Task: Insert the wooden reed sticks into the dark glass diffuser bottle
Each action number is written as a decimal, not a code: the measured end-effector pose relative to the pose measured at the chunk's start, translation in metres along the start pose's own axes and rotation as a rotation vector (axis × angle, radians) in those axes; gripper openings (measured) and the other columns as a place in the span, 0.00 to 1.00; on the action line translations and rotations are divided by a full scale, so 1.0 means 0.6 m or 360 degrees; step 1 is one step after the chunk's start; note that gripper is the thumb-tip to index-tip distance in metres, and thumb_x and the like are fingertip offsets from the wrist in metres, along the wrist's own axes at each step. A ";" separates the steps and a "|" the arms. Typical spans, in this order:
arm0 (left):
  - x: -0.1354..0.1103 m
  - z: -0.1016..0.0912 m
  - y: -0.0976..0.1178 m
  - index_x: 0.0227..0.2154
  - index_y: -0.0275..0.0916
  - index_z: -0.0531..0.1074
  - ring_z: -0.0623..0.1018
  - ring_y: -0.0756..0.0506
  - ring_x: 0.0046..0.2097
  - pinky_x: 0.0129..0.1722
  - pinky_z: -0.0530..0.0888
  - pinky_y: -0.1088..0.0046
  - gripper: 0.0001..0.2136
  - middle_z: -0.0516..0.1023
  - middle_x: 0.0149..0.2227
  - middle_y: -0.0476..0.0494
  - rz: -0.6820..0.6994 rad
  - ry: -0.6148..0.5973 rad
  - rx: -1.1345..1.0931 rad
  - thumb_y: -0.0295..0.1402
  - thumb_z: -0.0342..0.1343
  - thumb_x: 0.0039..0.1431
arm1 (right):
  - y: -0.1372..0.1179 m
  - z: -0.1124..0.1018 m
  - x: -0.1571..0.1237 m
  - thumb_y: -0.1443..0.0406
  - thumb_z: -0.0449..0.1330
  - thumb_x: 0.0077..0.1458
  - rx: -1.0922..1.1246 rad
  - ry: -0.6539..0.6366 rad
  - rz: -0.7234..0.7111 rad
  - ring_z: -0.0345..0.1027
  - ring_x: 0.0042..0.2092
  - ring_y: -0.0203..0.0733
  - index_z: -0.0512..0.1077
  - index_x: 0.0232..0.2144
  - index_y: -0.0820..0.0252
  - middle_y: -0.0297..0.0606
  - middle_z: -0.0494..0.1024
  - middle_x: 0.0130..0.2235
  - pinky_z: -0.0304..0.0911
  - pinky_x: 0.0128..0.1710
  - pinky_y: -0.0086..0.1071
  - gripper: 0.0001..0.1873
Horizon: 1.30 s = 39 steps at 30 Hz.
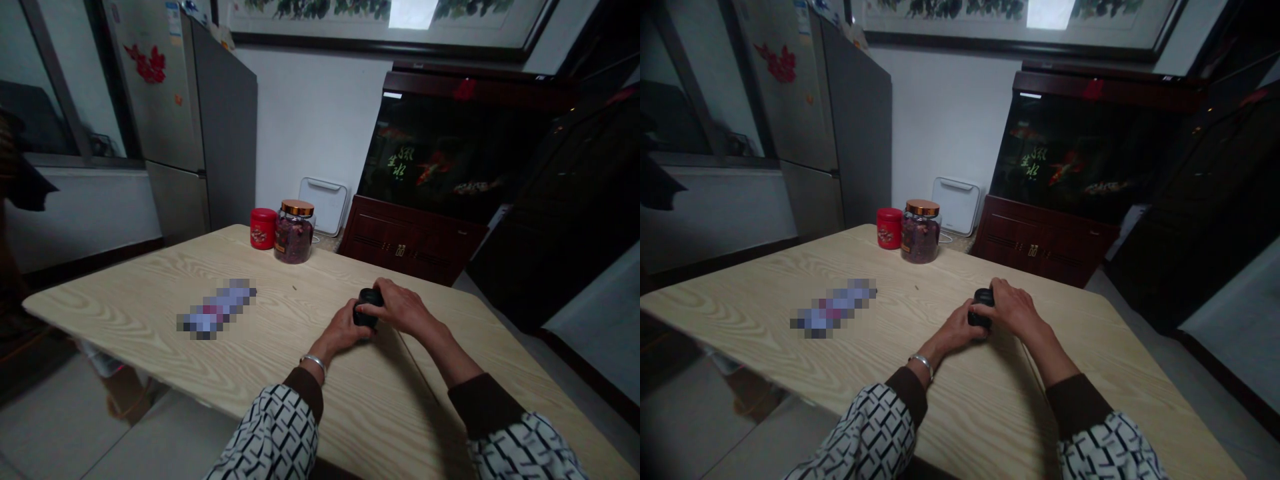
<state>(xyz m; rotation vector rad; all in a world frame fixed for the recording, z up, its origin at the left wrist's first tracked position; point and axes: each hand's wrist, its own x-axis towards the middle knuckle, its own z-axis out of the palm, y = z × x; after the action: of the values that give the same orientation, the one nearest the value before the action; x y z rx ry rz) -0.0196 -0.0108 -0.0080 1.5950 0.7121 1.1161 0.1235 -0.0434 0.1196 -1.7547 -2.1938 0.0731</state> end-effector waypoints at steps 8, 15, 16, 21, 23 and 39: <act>-0.001 -0.004 0.007 0.47 0.36 0.69 0.72 0.44 0.41 0.39 0.68 0.70 0.28 0.75 0.41 0.43 -0.0025 0.0033 0.0190 0.34 0.69 0.41 | 0.017 -0.010 0.022 0.39 0.40 0.60 0.0540 -0.0124 0.0045 0.68 0.56 0.49 0.54 0.64 0.61 0.51 0.72 0.56 0.59 0.53 0.40 0.42; -0.002 -0.004 0.005 0.48 0.36 0.68 0.73 0.43 0.42 0.40 0.68 0.69 0.29 0.75 0.42 0.41 -0.0019 0.0038 0.0137 0.35 0.69 0.42 | 0.019 -0.031 0.001 0.36 0.40 0.57 0.0141 0.0054 0.0533 0.76 0.35 0.50 0.60 0.60 0.56 0.40 0.80 0.31 0.63 0.42 0.43 0.42; -0.002 -0.004 0.004 0.48 0.36 0.68 0.73 0.44 0.41 0.40 0.68 0.69 0.28 0.75 0.41 0.41 -0.0014 0.0038 0.0138 0.35 0.69 0.42 | 0.019 -0.031 -0.001 0.36 0.40 0.57 0.0119 0.0083 0.0525 0.76 0.37 0.51 0.62 0.59 0.55 0.40 0.80 0.31 0.63 0.42 0.43 0.41; -0.002 -0.005 0.005 0.47 0.35 0.69 0.72 0.43 0.42 0.41 0.68 0.68 0.27 0.75 0.41 0.42 0.0030 0.0048 0.0133 0.35 0.69 0.41 | 0.021 -0.021 0.005 0.42 0.40 0.62 0.0442 0.0075 0.0097 0.74 0.48 0.48 0.64 0.58 0.54 0.44 0.79 0.47 0.64 0.45 0.38 0.34; -0.002 -0.005 0.005 0.47 0.36 0.68 0.72 0.43 0.42 0.42 0.69 0.67 0.28 0.75 0.41 0.42 0.0016 0.0045 0.0115 0.35 0.69 0.41 | 0.019 -0.027 0.004 0.41 0.41 0.62 0.0378 0.0058 0.0165 0.76 0.44 0.48 0.63 0.59 0.54 0.43 0.81 0.41 0.64 0.43 0.38 0.35; -0.003 -0.001 0.010 0.45 0.35 0.68 0.70 0.46 0.40 0.38 0.66 0.74 0.25 0.73 0.40 0.45 0.0041 0.0011 -0.0042 0.29 0.66 0.41 | 0.018 -0.015 0.011 0.68 0.60 0.51 0.0160 -0.0393 -0.0371 0.64 0.57 0.49 0.64 0.58 0.62 0.49 0.69 0.57 0.57 0.59 0.43 0.31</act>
<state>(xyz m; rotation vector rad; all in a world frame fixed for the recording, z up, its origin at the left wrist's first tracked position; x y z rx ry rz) -0.0216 -0.0141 -0.0027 1.5831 0.6804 1.1455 0.1348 -0.0360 0.1273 -1.4935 -2.5055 0.3553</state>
